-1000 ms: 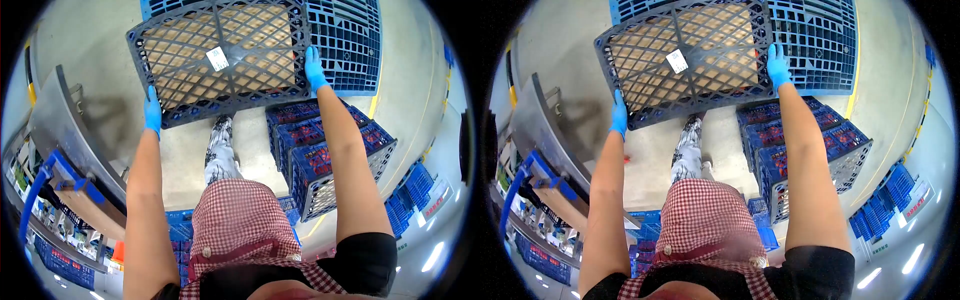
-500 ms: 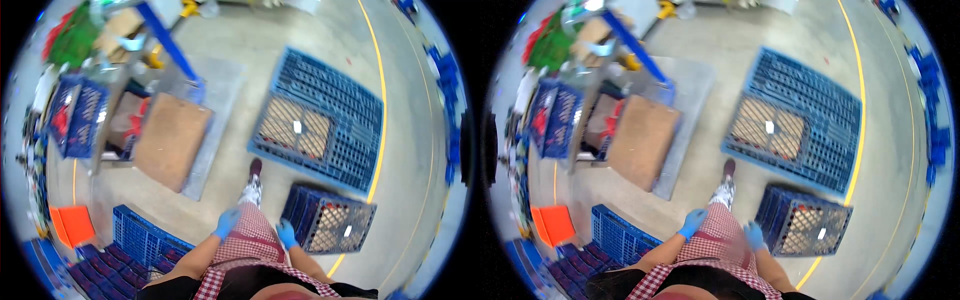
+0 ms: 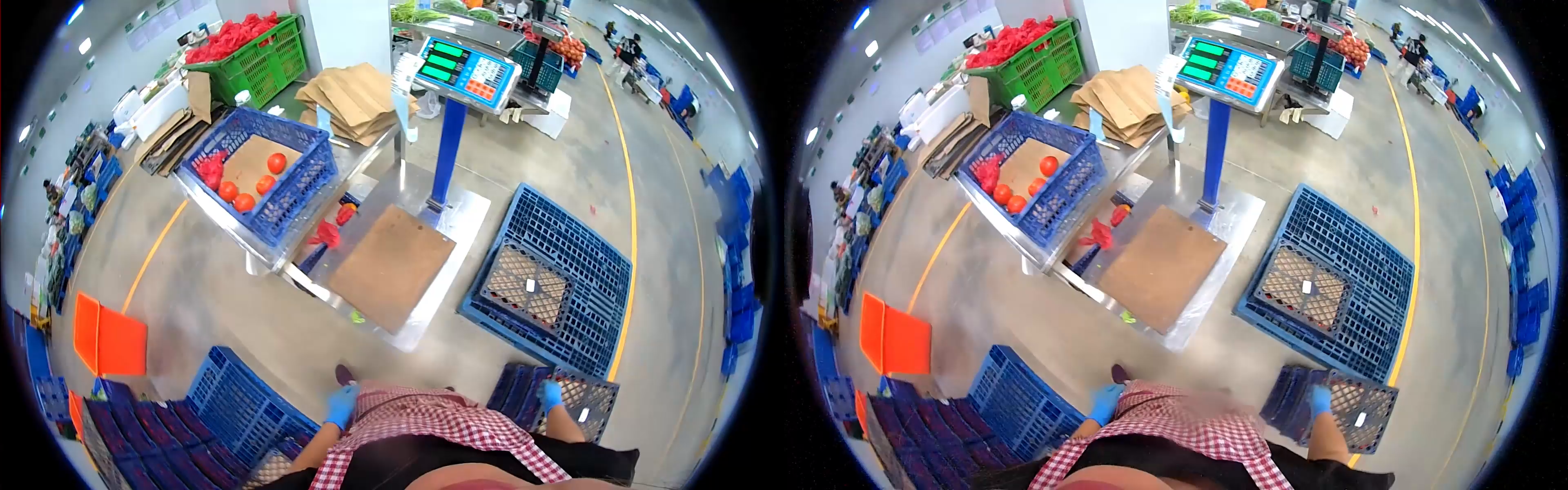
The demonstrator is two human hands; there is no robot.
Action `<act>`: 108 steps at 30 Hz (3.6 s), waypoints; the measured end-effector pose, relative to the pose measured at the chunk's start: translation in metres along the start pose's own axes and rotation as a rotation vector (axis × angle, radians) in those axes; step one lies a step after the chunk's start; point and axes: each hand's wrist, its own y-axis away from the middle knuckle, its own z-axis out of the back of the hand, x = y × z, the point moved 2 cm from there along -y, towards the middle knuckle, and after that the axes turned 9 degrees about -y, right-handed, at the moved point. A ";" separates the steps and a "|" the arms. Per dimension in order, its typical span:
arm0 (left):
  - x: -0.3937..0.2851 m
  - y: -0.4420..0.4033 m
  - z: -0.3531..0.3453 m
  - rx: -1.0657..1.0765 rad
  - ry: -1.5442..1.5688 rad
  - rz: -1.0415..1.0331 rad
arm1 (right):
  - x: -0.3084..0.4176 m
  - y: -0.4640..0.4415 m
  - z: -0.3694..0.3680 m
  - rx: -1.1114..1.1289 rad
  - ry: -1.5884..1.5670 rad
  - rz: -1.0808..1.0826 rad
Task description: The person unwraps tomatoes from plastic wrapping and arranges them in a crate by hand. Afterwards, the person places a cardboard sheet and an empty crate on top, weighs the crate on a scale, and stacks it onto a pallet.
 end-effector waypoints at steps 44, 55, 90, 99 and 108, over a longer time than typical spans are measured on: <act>-0.132 -0.610 0.705 -0.144 -1.325 -0.663 | 0.381 0.413 -0.872 0.631 0.787 1.263; -0.108 -0.659 0.694 0.012 -0.547 -0.807 | 0.430 0.430 -1.041 0.639 0.489 0.772; -0.153 -0.552 0.636 0.787 1.179 0.136 | 0.448 0.382 -1.141 0.386 0.538 1.111; -0.139 -0.608 0.765 -0.038 0.463 -0.437 | 0.429 0.352 -1.125 0.639 0.633 0.742; -0.149 -0.572 0.691 0.374 -0.077 -0.393 | 0.388 0.360 -1.148 0.465 0.644 0.686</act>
